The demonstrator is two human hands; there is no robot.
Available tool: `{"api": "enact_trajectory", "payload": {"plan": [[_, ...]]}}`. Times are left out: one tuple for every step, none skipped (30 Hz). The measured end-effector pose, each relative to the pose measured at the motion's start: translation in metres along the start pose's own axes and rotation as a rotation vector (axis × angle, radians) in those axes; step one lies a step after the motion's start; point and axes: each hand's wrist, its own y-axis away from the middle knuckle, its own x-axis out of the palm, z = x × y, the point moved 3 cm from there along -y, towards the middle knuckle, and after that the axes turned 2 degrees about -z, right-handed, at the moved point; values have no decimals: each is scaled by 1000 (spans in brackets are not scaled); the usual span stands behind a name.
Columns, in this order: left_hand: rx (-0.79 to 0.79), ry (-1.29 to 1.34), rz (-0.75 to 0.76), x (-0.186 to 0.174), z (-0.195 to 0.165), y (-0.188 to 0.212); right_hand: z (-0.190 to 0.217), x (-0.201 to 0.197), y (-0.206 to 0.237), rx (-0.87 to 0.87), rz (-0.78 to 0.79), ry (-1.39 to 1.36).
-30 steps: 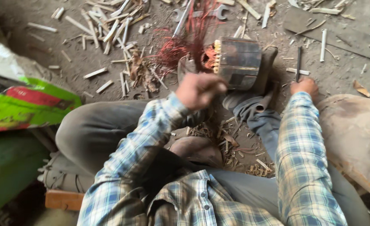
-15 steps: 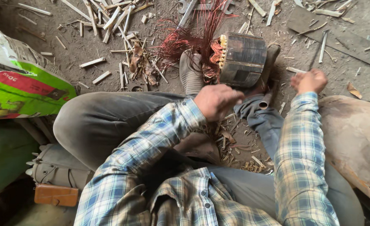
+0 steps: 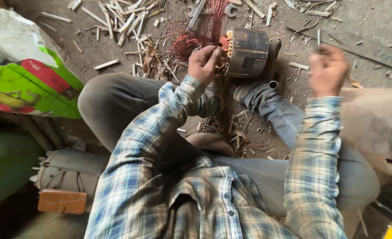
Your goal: The person sits on the floor and uses a metal rod to pry and pull copper wires out of a cylindrical motor stator. The person repeatedly inserts the rod into the stator slots, leverages the wires loose, and gathers the extracted copper strands into a bundle.
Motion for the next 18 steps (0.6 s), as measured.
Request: {"api": "enact_trajectory", "payload": {"plan": [[61,-96,63,1,-6,1,15,8,10,-178,86,278],[120,-192,126,2,-13,5,25,16,19,-185,126,450],[178,-286,190,4,-19,11,33,23,28,-188,167,623],[146,-343,253,5,-23,15,42,32,32,-268,184,676],[113,-401,315,5,-27,20,50,44,32,-348,202,727],[81,-459,375,5,-31,24,57,52,31,-430,220,780],[106,-478,395,6,-35,26,62,60,28,-467,248,796],[128,-498,408,6,-39,27,65,68,24,-507,278,810],[147,-520,423,7,-41,27,67,77,20,-546,312,821],[219,-522,419,8,-44,26,69,85,15,-596,333,850],[293,-525,416,10,-46,23,70,96,11,-647,354,878],[364,-525,413,12,-46,19,71,105,8,-699,376,908],[333,-499,368,12,-43,13,72,114,7,-744,401,921],[303,-471,322,12,-39,5,74,124,5,-791,427,936],[273,-443,273,12,-34,-3,75,134,3,-841,453,950],[72,-261,165,7,-24,-14,75,140,0,-842,491,964],[-129,-78,56,2,-12,-25,75,144,-3,-841,531,978],[-324,109,-56,-3,1,-36,74,149,-6,-844,570,994]]}}
